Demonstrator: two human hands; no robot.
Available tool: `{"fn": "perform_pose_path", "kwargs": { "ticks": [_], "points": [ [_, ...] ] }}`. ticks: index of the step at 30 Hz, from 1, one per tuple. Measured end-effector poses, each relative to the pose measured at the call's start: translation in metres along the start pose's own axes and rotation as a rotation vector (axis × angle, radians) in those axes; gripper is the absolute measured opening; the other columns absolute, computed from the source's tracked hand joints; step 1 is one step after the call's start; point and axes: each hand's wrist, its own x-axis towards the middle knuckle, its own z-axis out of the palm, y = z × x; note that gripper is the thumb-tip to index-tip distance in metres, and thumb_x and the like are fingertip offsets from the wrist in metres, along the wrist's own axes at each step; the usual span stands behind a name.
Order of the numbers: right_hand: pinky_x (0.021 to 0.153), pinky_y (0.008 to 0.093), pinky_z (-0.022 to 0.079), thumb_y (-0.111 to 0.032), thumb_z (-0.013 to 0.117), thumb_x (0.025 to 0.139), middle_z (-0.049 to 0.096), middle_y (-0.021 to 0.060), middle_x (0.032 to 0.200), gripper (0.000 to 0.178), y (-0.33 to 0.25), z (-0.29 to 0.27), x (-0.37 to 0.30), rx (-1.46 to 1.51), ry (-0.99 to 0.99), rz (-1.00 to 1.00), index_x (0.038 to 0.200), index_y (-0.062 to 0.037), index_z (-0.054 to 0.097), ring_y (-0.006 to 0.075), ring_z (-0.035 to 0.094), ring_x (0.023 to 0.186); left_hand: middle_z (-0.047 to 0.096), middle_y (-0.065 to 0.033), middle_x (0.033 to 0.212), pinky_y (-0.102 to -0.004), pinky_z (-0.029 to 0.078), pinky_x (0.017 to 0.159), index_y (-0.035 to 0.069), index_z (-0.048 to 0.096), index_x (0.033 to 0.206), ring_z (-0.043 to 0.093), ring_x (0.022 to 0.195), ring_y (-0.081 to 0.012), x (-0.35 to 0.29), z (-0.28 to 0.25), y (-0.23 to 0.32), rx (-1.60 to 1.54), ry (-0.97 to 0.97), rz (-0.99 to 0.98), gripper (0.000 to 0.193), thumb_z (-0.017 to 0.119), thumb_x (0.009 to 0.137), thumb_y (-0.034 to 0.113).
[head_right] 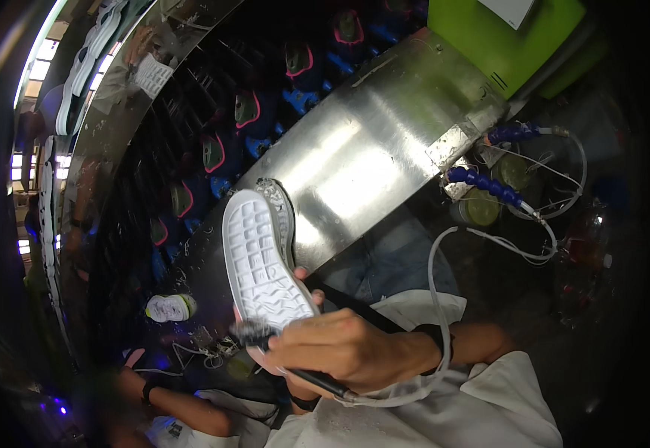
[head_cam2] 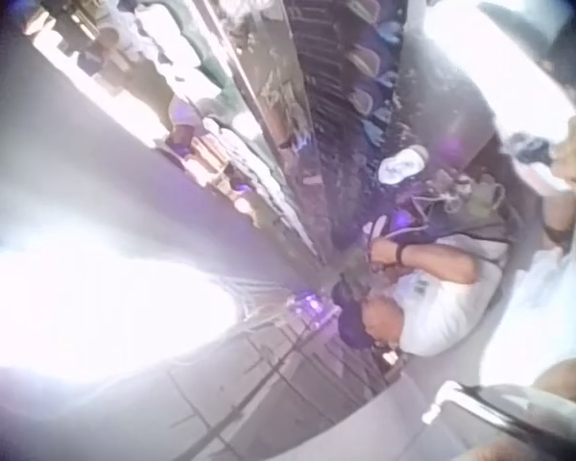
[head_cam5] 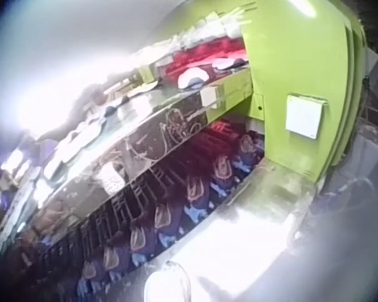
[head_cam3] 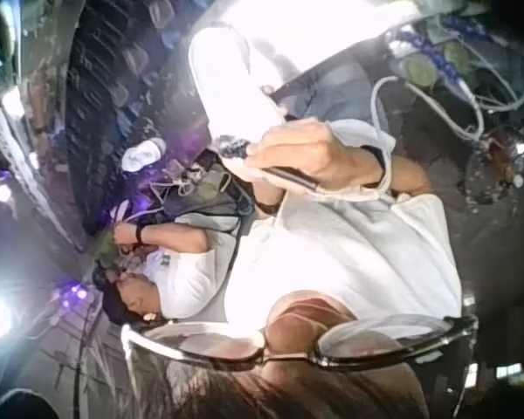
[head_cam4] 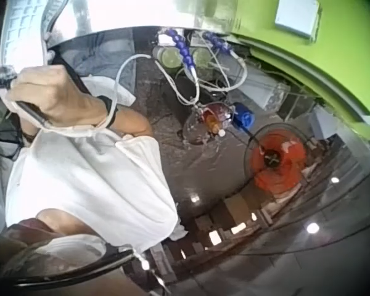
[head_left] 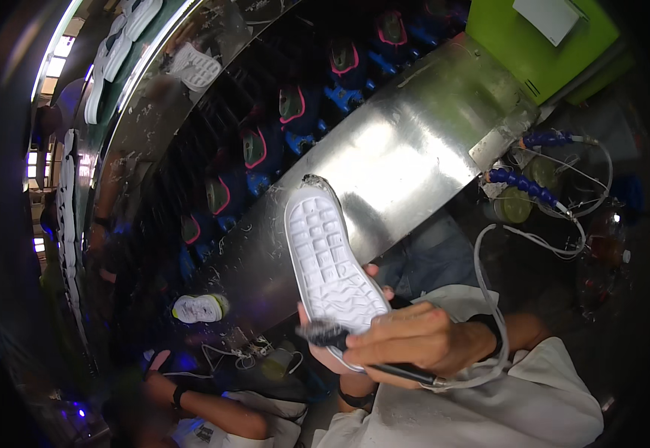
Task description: The person picks up a shoe sole from a conveyor belt, applies a substance to the bottom with a brush, and places it onto a metal surface, repeating the process for several soles.
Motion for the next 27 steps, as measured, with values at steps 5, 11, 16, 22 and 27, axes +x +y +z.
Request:
{"fn": "perform_pose_path", "kwargs": {
  "ticks": [5, 11, 16, 22, 27],
  "points": [
    [0.064, 0.0273, 0.058, 0.005, 0.079, 0.073, 0.074, 0.0152, 0.095, 0.027, -0.005, -0.035, 0.009, 0.043, 0.023, 0.185, 0.099, 0.0005, 0.076, 0.0202, 0.073, 0.075, 0.034, -0.024, 0.155, -0.0558, 0.056, 0.085, 0.029, 0.016, 0.161, 0.055, 0.119, -0.0467, 0.029, 0.031, -0.011, 0.208, 0.138, 0.161, 0.065, 0.035, 0.104, 0.054],
    [0.056, 0.0202, 0.052, 0.0, 0.084, 0.07, 0.075, 0.0135, 0.092, 0.032, -0.013, -0.055, 0.012, 0.1, 0.02, 0.259, 0.1, -0.002, 0.076, 0.0157, 0.071, 0.067, 0.029, -0.0265, 0.157, -0.0506, 0.055, 0.094, 0.009, 0.011, 0.161, 0.049, 0.128, -0.0524, 0.047, 0.046, -0.001, 0.282, 0.094, -0.06, 0.092, 0.05, 0.093, 0.057],
    [0.061, 0.0239, 0.055, 0.003, 0.079, 0.073, 0.074, 0.0127, 0.099, 0.03, -0.022, -0.062, 0.014, 0.192, -0.342, 0.099, 0.102, -0.0008, 0.074, 0.0195, 0.073, 0.077, 0.02, -0.0332, 0.158, -0.0548, 0.056, 0.088, 0.008, 0.01, 0.161, 0.047, 0.125, -0.0583, 0.039, 0.053, 0.017, 0.386, 0.024, -0.193, 0.097, 0.05, 0.091, 0.061],
    [0.063, 0.0288, 0.058, 0.003, 0.076, 0.073, 0.071, 0.0159, 0.094, 0.031, -0.039, -0.039, -0.001, -0.039, -0.224, 0.163, 0.104, 0.0038, 0.073, 0.0237, 0.072, 0.074, 0.022, -0.0322, 0.158, -0.0597, 0.041, 0.107, -0.002, 0.007, 0.158, 0.043, 0.133, -0.0522, 0.034, 0.064, -0.005, 0.128, 0.252, 0.015, 0.104, 0.052, 0.09, 0.063],
    [0.063, 0.0263, 0.058, 0.001, 0.078, 0.073, 0.072, 0.014, 0.093, 0.025, -0.035, -0.003, 0.017, 0.081, -0.106, -0.017, 0.097, 0.0023, 0.073, 0.0197, 0.072, 0.073, 0.024, -0.0324, 0.158, -0.0575, 0.044, 0.105, -0.001, 0.01, 0.158, 0.042, 0.134, -0.0527, 0.029, 0.054, 0.007, 0.132, 0.042, -0.057, 0.104, 0.055, 0.087, 0.061]
  ]
}}
